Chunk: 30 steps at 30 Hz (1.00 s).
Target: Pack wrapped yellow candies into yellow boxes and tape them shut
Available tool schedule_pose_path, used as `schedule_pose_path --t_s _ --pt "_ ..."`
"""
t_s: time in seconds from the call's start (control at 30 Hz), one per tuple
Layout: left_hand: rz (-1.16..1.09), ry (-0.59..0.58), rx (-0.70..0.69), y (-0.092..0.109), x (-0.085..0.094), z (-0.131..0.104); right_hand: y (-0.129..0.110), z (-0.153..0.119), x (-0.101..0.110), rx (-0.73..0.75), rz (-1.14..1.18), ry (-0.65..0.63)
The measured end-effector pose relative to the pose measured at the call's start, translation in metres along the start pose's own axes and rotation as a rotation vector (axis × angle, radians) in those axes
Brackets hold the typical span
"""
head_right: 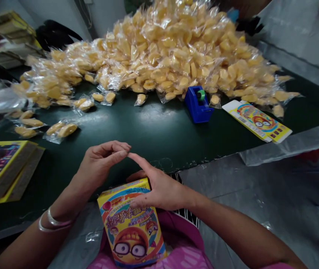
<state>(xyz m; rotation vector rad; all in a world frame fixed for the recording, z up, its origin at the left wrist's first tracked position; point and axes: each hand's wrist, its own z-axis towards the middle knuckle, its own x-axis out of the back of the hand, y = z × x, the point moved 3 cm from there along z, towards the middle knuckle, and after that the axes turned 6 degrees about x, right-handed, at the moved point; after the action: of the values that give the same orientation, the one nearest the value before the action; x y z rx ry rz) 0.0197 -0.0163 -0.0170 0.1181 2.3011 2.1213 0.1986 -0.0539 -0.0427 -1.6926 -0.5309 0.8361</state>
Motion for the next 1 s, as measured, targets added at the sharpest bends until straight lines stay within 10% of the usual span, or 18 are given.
schedule_pose_path --t_s 0.17,0.3,1.0 --pt "-0.108 0.116 0.077 0.014 0.016 -0.011 0.011 -0.006 0.006 -0.01 -0.009 0.133" --pt "-0.038 -0.051 0.22 0.018 0.012 -0.027 0.016 -0.004 0.013 -0.002 -0.108 0.168" --pt "0.048 -0.083 0.368 -0.016 -0.006 -0.038 -0.001 0.005 -0.013 0.047 -0.413 0.318"
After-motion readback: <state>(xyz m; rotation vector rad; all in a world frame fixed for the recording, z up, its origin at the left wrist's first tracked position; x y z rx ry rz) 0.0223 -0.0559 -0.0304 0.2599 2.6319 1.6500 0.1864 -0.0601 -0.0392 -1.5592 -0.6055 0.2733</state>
